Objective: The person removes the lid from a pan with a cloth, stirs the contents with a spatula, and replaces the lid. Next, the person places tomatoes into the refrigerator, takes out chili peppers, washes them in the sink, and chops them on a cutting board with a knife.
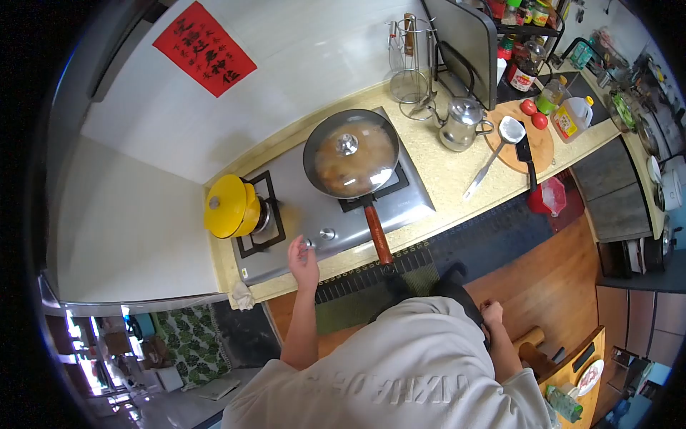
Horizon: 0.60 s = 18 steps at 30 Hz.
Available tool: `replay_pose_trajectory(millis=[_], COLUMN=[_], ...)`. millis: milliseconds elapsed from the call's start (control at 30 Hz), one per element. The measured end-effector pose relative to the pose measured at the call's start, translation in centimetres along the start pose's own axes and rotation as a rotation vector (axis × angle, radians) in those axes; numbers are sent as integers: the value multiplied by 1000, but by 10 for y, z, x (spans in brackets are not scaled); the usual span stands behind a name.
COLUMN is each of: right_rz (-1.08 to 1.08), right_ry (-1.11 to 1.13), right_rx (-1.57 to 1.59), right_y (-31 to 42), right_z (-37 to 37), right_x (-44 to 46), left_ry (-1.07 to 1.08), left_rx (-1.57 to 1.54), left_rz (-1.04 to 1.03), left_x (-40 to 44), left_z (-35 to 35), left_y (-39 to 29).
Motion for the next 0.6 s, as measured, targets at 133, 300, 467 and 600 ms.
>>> replay_pose_trajectory(millis=[133, 300, 467, 600], right_rz=[10, 59, 125, 205], right_ry=[149, 270, 348, 346], right_rx=[-50, -80, -118, -103], right_y=[-16, -31, -57, -103], right_z=[1, 7, 30, 52], right_x=[5, 29, 52, 74], left_ry=[-24, -140, -222, -159], left_rx=[-38, -365, -259, -291], left_rz=[-1, 274, 248, 233], left_x=[-17, -63, -113, -149], left_z=[-8, -5, -21, -63], left_y=[-17, -47, -128, -210])
Point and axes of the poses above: each hand's wrist, its own x-axis towards the middle knuckle, its own z-axis out of the back of the hand, y = z × x, the point moved 2 cm from there along x, towards the middle knuckle, and after that the axes turned 7 degrees about x, right-handed, at the moved point
